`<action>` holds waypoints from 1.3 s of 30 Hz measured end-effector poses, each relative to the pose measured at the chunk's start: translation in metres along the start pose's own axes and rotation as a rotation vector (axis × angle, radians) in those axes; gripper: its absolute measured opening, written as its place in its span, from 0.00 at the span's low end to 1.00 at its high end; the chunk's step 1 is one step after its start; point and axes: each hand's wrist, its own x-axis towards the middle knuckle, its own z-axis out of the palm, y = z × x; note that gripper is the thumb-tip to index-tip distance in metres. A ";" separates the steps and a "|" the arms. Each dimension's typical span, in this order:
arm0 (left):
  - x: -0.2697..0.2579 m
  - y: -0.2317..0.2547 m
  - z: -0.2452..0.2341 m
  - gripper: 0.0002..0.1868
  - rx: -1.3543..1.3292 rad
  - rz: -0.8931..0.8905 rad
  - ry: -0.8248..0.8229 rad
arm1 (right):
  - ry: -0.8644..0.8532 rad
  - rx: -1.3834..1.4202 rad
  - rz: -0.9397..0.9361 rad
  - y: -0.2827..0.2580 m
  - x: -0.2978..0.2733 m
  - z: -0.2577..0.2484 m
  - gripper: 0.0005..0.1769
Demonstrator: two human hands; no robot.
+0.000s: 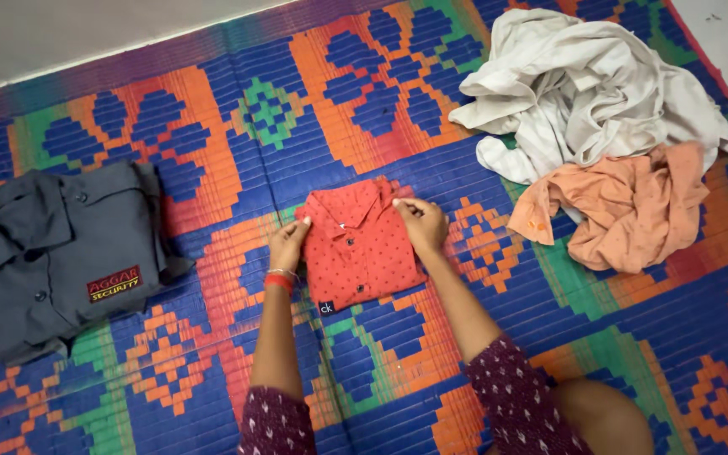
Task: The person folds a dark gray shirt, then a red patterned shirt, and finally a white shirt on a colorful mat. Each shirt is smoothed, folded in half, and then folded again into a compact rectangle.
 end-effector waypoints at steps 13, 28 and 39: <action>-0.012 0.016 -0.013 0.11 -0.113 -0.127 0.057 | -0.049 0.132 -0.121 0.014 0.004 0.000 0.17; 0.001 -0.003 -0.014 0.07 -0.136 -0.100 0.039 | -0.015 -0.034 -0.146 -0.005 0.006 -0.002 0.18; 0.016 -0.029 -0.025 0.08 -0.123 -0.030 0.024 | 0.146 -0.175 -0.264 -0.023 -0.006 0.001 0.20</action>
